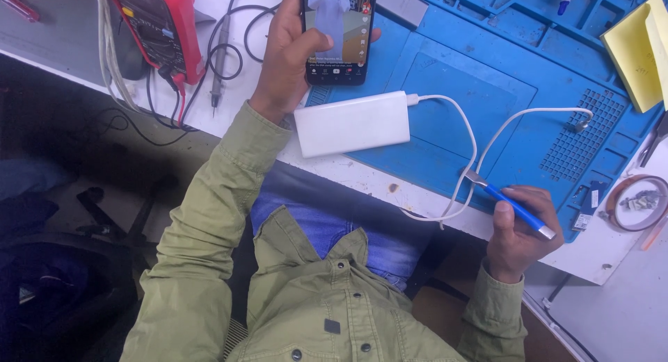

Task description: The person connects a white USB cable to a power bank and then to a smartphone. They use a blue pen-like tool to touch the cable's connector while the phone displays a video. The person holds the phone and the tool throughout the process.

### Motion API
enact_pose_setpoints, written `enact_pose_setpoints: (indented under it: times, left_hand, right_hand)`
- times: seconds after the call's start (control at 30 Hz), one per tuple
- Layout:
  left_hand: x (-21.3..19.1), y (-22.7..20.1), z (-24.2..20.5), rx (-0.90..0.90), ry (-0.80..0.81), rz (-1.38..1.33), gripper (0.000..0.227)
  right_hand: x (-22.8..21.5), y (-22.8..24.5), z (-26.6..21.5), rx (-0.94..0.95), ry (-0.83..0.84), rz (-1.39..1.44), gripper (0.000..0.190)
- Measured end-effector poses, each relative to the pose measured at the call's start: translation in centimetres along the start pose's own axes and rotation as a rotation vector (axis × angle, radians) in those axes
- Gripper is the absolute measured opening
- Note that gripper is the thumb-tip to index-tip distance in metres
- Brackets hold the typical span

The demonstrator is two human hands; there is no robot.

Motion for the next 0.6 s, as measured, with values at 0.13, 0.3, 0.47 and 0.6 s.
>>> enact_pose_setpoints:
  times: [0.13,0.3,0.47,0.6]
  left_hand:
    - [0.00,-0.01,0.01,0.000,-0.001,0.014,0.076]
    - [-0.09,0.12,-0.08,0.138,0.083,0.100,0.067]
    - [-0.23,0.26,-0.04,0.141,0.085,0.117,0.067]
    - [-0.21,0.24,-0.06,0.141,0.082,0.138,0.066]
  right_hand:
    - [-0.01,-0.14,-0.02,-0.003,-0.002,0.003,0.032]
    - [0.08,0.05,-0.02,0.007,-0.009,0.004,0.033]
    - [0.08,-0.02,-0.02,0.002,-0.007,-0.003,0.033]
    - [-0.01,-0.10,-0.12,0.013,-0.010,-0.004,0.033]
Point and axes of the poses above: each hand's wrist, its own z-axis towards the middle knuckle, its own x-axis out of the palm, y = z × x, the point moved 2 cm from there along z, towards the middle knuckle, and after that the axes turned 5 degrees about z, right-handed, at the moved point
